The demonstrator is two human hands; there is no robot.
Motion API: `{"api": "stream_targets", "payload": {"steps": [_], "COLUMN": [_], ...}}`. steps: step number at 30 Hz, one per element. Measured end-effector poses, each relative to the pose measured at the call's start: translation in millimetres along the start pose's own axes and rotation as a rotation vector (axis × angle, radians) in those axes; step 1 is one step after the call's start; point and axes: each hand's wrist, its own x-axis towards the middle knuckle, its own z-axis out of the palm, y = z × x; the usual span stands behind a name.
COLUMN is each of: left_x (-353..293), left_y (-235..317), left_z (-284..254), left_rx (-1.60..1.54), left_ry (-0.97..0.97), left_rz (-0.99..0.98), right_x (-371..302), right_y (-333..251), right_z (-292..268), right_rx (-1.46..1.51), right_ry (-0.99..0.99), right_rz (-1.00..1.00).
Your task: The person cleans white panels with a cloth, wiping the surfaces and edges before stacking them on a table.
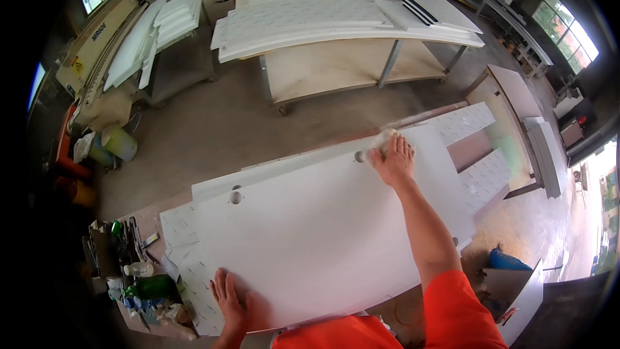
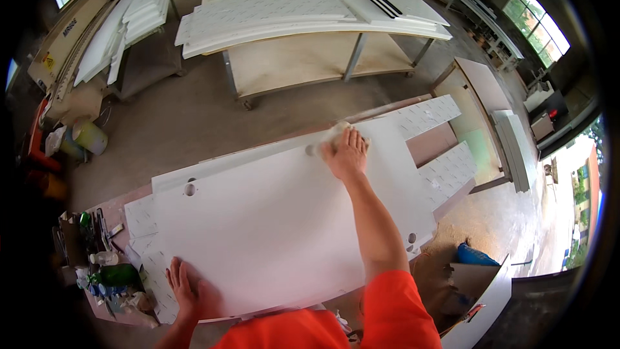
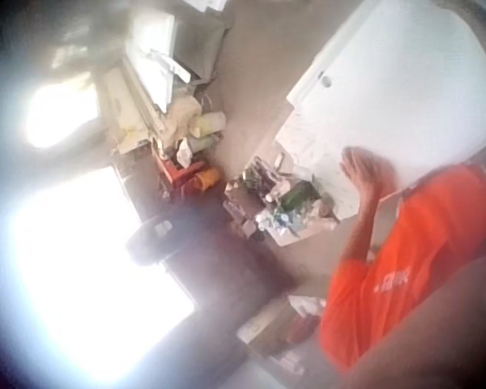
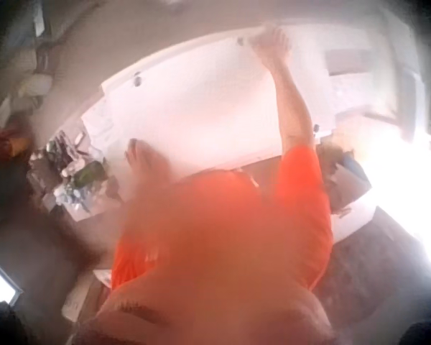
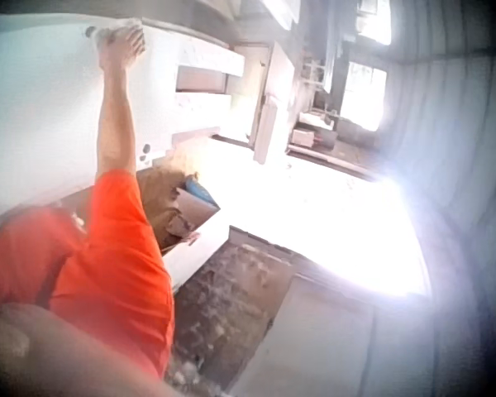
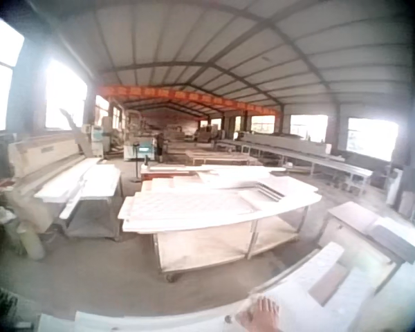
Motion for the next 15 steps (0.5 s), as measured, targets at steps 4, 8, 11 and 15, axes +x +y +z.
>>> {"api": "stream_targets", "payload": {"steps": [4,8,11,15], "left_x": [-1,-7,-4,-9], "left_y": [0,1,9,-10], "left_z": [0,2,-4,8], "left_rx": [-0.009,-0.039,-0.100,-0.192], "left_ry": [0.045,0.087,0.107,0.134], "left_rz": [-0.016,-0.041,-0.097,-0.127], "right_x": [-69,-143,-178,-213], "right_y": [29,67,84,84], "right_z": [11,6,12,8], "right_rx": [0.039,0.074,0.075,0.125], "right_ry": [-0.022,0.040,0.127,0.256], "right_rz": [0.043,0.046,0.039,0.021]}}
